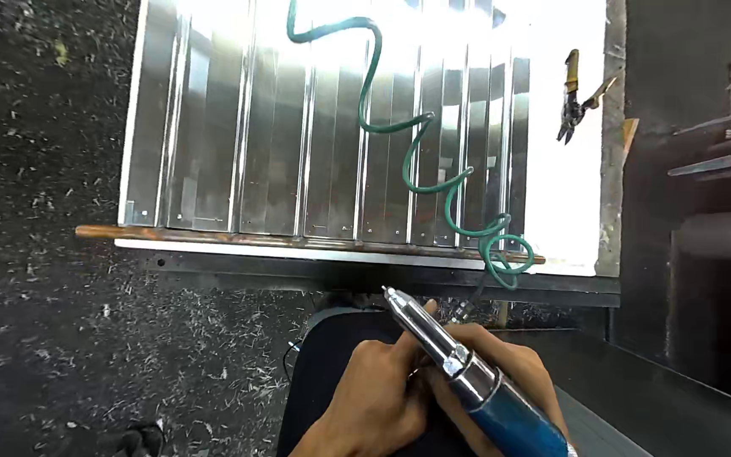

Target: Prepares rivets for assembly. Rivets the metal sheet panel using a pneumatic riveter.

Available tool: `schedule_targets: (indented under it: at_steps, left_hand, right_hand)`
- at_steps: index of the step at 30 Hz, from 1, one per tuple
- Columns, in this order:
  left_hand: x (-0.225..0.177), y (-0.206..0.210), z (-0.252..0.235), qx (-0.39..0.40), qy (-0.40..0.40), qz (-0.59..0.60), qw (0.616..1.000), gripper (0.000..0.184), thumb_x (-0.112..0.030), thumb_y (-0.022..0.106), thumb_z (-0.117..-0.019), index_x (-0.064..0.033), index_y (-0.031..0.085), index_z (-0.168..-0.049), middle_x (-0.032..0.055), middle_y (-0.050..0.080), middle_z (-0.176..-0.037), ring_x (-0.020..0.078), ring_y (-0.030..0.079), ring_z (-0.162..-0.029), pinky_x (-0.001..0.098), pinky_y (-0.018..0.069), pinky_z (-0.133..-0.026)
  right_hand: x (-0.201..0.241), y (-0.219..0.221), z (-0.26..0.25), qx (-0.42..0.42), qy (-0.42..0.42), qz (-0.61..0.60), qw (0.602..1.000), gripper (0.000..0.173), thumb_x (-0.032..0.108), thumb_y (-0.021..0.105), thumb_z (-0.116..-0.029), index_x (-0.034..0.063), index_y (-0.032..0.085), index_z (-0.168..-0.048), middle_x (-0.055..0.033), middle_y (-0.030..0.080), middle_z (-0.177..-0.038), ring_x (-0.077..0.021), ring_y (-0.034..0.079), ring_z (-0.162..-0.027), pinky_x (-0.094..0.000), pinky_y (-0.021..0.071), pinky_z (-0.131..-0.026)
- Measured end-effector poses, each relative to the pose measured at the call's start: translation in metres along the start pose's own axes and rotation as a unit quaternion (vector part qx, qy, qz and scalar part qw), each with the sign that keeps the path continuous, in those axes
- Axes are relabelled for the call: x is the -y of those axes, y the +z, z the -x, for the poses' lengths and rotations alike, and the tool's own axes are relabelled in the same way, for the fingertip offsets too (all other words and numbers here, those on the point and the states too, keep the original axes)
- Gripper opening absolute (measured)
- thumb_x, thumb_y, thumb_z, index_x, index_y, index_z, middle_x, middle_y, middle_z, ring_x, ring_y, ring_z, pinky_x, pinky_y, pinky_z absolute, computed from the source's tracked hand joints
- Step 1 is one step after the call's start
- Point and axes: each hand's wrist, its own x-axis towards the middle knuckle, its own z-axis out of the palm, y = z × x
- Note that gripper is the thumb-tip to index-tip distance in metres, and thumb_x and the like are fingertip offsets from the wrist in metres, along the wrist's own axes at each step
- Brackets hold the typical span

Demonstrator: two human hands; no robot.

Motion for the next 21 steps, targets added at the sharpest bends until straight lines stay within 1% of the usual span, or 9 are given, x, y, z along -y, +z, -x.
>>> schedule_targets:
  at_steps: [3,4,7,9,11,14,16,18,21]
  left_hand:
    - [-0.002,0.013,0.016,-0.049,-0.022,0.052,0.997,0.037,-0.024,0.06,-0.0963,-0.0064,0.069,-0.127,-0.004,0.056,-0.059,0.0044,0.048,-0.047,0.025,0.0414,-0.045]
    - [-0.003,0.016,0.021,-0.068,-0.043,0.095,0.992,0.031,-0.023,0.06,-0.0992,-0.0067,0.073,-0.122,-0.0042,0.06,-0.062,0.0017,0.049,-0.05,0.0216,0.042,-0.047]
    - [-0.01,0.023,0.035,-0.085,-0.092,0.223,0.967,0.025,-0.02,0.059,-0.1039,-0.0043,0.077,-0.112,-0.0008,0.076,-0.088,-0.001,0.067,-0.073,0.0184,0.057,-0.068]
    - [-0.019,0.029,0.041,-0.098,-0.1,0.285,0.948,0.024,-0.015,0.059,-0.1035,-0.0004,0.077,-0.108,0.0017,0.076,-0.091,-0.0002,0.067,-0.074,0.0187,0.0571,-0.069]
    - [-0.024,0.033,0.045,-0.122,-0.146,0.337,0.922,0.021,-0.014,0.061,-0.1027,-0.0016,0.078,-0.104,-0.0008,0.073,-0.082,-0.0015,0.059,-0.061,0.0168,0.0511,-0.056]
    - [-0.028,0.028,0.052,-0.165,-0.244,0.479,0.827,0.023,-0.018,0.063,-0.1018,-0.0033,0.076,-0.091,-0.0042,0.046,-0.052,0.0012,0.037,-0.04,0.0186,0.0319,-0.037]
    - [-0.026,0.011,0.055,-0.201,-0.255,0.537,0.779,0.023,-0.02,0.063,-0.101,-0.0043,0.075,-0.089,-0.0065,0.037,-0.048,0.001,0.035,-0.038,0.0184,0.0312,-0.035]
    - [-0.021,-0.011,0.057,-0.243,-0.253,0.544,0.762,0.023,-0.02,0.062,-0.101,-0.004,0.074,-0.089,-0.0068,0.035,-0.047,0.0008,0.035,-0.037,0.0181,0.0318,-0.035]
    - [-0.011,-0.036,0.056,-0.289,-0.255,0.53,0.755,0.026,-0.018,0.058,-0.1016,-0.0029,0.072,-0.086,-0.0046,0.036,-0.047,0.0017,0.036,-0.035,0.0181,0.0321,-0.033]
  right_hand:
    - [-0.002,0.003,0.025,-0.082,0.02,-0.009,0.996,0.026,0.014,0.079,-0.0887,0.0028,0.07,-0.111,-0.0029,0.077,-0.094,-0.0101,0.074,-0.082,-0.0285,0.0654,-0.074]
    - [-0.005,0.005,0.033,-0.121,0.032,-0.011,0.992,0.026,0.015,0.08,-0.0884,0.0025,0.069,-0.109,-0.0033,0.077,-0.092,-0.0119,0.074,-0.08,-0.0298,0.0657,-0.072]
    - [-0.013,0.014,0.053,-0.211,0.083,-0.08,0.971,0.032,0.016,0.079,-0.0895,0.0019,0.063,-0.113,-0.006,0.075,-0.092,-0.0173,0.073,-0.082,-0.0339,0.0639,-0.076]
    - [-0.017,0.024,0.063,-0.234,0.106,-0.134,0.957,0.034,0.015,0.079,-0.0894,0.0022,0.062,-0.116,-0.007,0.075,-0.092,-0.0183,0.073,-0.084,-0.0346,0.0631,-0.079]
    - [-0.015,0.033,0.068,-0.21,0.084,-0.109,0.968,0.031,0.014,0.079,-0.0889,0.0019,0.064,-0.113,-0.0064,0.076,-0.093,-0.0175,0.074,-0.083,-0.0339,0.0644,-0.077]
    - [-0.002,0.041,0.068,-0.158,0.0,-0.034,0.987,0.024,0.017,0.081,-0.0882,0.0067,0.07,-0.106,-0.0015,0.076,-0.09,-0.0106,0.074,-0.079,-0.0271,0.0657,-0.072]
    - [0.001,0.038,0.065,-0.128,-0.066,0.03,0.989,0.019,0.024,0.078,-0.0918,0.0096,0.07,-0.102,-0.0001,0.074,-0.084,-0.0059,0.072,-0.074,-0.0221,0.0626,-0.065]
    - [-0.002,0.037,0.06,-0.092,-0.102,0.082,0.987,0.022,0.029,0.075,-0.0934,0.0097,0.068,-0.101,-0.0008,0.072,-0.079,-0.0046,0.069,-0.07,-0.02,0.0588,-0.061]
    - [-0.012,0.039,0.047,0.028,-0.031,0.087,0.995,0.035,0.039,0.078,-0.0914,0.0115,0.076,-0.113,-0.0001,0.077,-0.086,-0.0042,0.072,-0.072,-0.0252,0.0602,-0.06]
